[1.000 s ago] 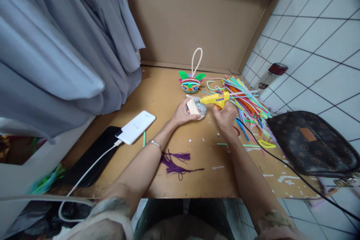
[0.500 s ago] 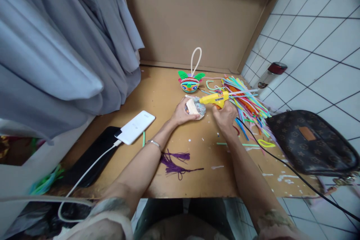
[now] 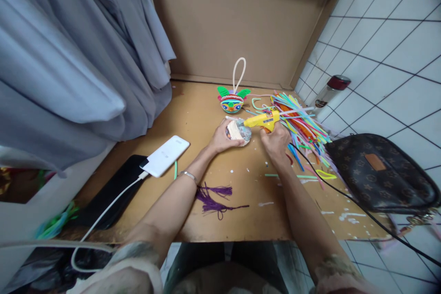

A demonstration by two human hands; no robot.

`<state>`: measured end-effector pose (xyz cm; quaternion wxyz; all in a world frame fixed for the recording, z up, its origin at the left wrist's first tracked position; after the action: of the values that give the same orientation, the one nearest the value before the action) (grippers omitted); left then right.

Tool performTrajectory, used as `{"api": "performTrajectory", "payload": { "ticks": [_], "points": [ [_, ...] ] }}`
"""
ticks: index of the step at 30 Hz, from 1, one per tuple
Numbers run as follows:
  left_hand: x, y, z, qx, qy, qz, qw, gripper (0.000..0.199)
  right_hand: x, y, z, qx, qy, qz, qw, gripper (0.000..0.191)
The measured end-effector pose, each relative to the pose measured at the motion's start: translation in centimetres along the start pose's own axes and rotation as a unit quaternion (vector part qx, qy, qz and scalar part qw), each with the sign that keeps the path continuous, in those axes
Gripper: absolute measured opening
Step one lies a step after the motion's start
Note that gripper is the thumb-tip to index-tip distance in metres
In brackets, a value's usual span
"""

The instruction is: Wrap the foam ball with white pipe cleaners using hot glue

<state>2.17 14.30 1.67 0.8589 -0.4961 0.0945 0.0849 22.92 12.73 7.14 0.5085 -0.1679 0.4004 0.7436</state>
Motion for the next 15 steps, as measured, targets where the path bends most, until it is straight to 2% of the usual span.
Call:
{"api": "performTrajectory", "payload": {
  "ticks": [15],
  "points": [
    [0.06, 0.00, 0.06, -0.010, 0.003, -0.005, 1.000, 0.076, -0.11, 0.05, 0.18, -0.004, 0.009, -0.008, 1.000, 0.025]
  ]
}}
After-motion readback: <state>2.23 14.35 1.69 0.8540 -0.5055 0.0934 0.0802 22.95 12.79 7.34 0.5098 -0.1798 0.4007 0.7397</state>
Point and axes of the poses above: each hand's wrist, its own z-axis towards the middle knuckle, its own x-axis out of the palm, y = z × x, the point moved 8 cm from there along z, towards the middle knuckle, and after that the axes turned 5 degrees about z, right-handed, at the moved point
